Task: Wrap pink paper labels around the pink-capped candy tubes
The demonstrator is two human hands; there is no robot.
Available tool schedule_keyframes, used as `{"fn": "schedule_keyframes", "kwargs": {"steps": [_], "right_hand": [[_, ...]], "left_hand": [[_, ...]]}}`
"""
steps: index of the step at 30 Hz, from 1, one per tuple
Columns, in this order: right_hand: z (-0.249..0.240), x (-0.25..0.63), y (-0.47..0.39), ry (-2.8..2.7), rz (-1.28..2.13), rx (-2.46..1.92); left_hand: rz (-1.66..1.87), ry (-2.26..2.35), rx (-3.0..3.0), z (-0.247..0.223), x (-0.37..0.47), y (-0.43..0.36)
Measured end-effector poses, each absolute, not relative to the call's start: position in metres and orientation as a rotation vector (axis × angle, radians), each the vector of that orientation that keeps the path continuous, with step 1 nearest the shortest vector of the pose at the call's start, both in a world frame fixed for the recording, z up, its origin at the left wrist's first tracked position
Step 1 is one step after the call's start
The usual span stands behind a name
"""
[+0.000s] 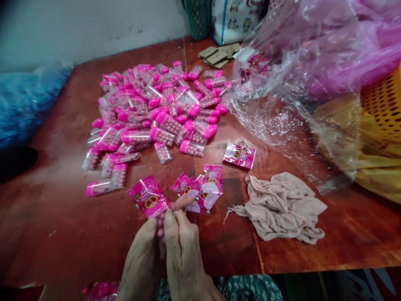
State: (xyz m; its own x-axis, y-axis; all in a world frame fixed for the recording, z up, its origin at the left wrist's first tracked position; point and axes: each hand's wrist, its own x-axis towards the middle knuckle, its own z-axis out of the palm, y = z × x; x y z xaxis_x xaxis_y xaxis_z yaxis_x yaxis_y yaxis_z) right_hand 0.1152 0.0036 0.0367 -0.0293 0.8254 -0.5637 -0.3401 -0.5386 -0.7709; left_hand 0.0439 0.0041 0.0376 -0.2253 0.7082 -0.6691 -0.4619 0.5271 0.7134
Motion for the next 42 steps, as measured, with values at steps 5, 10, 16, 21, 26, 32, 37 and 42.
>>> {"fn": "schedule_keyframes", "kwargs": {"steps": [5,10,16,21,26,32,37,42], "right_hand": [[0.037,0.115,0.021,-0.200,2.077,-0.955],[0.033,0.114,0.015,-0.274,1.985,-1.051],[0.030,0.123,0.007,-0.491,1.809,-1.311],[0.023,0.112,0.006,-0.473,1.776,-1.273],[0.017,0.103,0.009,-0.474,1.784,-1.301],[0.023,0.105,0.012,-0.544,1.770,-1.357],[0.019,0.113,0.010,-0.976,1.394,-1.574],[0.024,0.132,0.026,-1.208,1.089,-1.473]], "left_hand": [[0.996,1.256,0.190,0.042,0.045,0.011],[1.058,1.602,0.442,0.043,0.041,0.010],[1.179,1.774,0.908,0.049,0.027,0.016],[1.039,1.650,0.951,0.050,0.015,0.023],[0.985,1.654,1.002,0.054,0.011,0.027],[1.019,1.650,0.896,0.045,0.018,0.018],[1.063,1.488,0.651,0.030,0.032,0.008],[1.133,1.381,0.586,0.031,0.034,0.008]]}}
